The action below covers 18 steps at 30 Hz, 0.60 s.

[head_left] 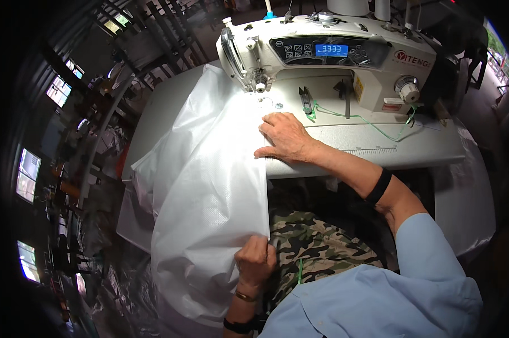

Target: Sewing large white plastic sheets together using an industrial sewing machine.

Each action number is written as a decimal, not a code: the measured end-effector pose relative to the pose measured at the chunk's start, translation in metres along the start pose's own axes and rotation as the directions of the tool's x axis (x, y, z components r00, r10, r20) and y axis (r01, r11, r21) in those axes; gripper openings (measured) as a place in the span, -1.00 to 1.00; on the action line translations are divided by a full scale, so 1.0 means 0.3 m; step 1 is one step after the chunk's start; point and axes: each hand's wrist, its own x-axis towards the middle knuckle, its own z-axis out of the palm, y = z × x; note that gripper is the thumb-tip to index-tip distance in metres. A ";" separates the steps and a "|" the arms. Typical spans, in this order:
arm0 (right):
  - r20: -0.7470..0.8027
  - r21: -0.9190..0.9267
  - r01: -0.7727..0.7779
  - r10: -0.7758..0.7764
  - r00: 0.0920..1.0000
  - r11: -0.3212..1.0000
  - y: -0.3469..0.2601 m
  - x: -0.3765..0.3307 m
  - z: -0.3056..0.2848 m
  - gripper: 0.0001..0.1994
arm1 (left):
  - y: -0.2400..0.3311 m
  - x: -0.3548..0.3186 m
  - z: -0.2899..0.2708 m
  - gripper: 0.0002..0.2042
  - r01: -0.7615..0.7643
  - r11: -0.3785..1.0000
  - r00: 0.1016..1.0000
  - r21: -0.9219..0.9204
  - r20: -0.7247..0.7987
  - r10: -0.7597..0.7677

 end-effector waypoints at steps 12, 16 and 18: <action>0.111 0.028 0.067 -0.070 0.991 0.997 0.032 0.021 0.007 0.00 | -0.036 0.226 -0.038 -0.89 -0.068 0.985 0.996 0.159 -0.044 0.076; 0.106 0.016 0.080 -0.081 0.991 0.997 0.023 0.017 0.015 0.01 | -0.036 0.295 -0.042 -0.82 -0.076 0.980 0.995 0.183 -0.049 0.087; -0.019 0.082 0.133 -0.132 0.991 0.988 0.025 -0.004 0.008 -0.20 | -0.029 0.311 -0.039 -0.83 -0.054 0.988 0.997 0.147 -0.052 0.062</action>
